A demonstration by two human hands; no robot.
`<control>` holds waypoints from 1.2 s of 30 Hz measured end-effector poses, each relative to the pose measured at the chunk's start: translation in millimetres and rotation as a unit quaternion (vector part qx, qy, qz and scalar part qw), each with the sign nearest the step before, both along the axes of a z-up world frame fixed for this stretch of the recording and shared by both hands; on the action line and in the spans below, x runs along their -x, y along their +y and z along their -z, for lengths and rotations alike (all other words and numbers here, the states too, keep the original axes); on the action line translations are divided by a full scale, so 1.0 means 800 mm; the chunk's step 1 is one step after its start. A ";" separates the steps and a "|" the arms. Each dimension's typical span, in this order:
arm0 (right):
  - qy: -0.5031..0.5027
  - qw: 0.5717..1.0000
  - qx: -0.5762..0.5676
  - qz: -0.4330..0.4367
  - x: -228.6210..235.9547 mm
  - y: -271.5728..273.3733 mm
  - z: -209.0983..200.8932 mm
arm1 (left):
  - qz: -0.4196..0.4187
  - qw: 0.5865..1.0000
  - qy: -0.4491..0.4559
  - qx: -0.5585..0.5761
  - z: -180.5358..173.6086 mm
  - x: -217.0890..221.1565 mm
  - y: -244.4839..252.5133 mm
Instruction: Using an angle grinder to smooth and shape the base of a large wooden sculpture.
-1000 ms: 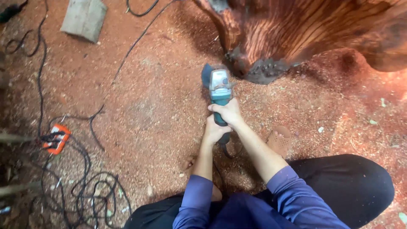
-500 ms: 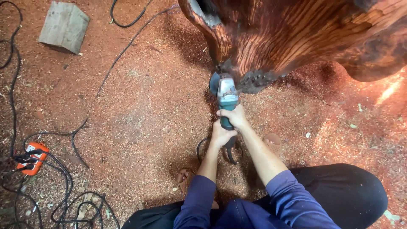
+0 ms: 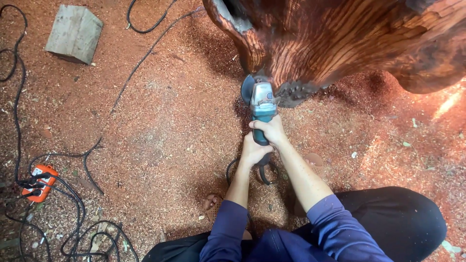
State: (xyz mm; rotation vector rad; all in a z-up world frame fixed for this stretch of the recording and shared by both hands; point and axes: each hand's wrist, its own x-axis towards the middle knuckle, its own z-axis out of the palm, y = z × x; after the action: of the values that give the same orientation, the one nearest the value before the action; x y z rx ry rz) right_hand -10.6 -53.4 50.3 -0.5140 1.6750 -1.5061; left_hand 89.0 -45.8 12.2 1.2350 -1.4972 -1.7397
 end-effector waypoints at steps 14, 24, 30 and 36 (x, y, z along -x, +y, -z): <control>0.027 0.998 -0.010 -0.049 0.037 0.035 0.021 | -0.045 0.998 -0.023 -0.047 0.024 0.047 0.056; -0.058 0.991 0.100 -0.072 0.063 0.055 -0.011 | -0.048 0.992 -0.105 -0.044 -0.001 0.068 0.063; -0.045 0.992 0.071 -0.097 0.055 0.054 0.080 | -0.096 0.990 -0.095 -0.038 0.038 0.057 0.084; -0.011 0.992 0.086 -0.090 0.048 0.039 0.041 | -0.097 0.994 -0.050 -0.018 0.031 0.053 0.068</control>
State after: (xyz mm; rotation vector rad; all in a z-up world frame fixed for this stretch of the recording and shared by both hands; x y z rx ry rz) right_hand -49.1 -22.0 17.8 -0.7196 1.4478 -1.5238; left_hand 47.0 8.6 -12.5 1.4531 -1.3550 -1.6044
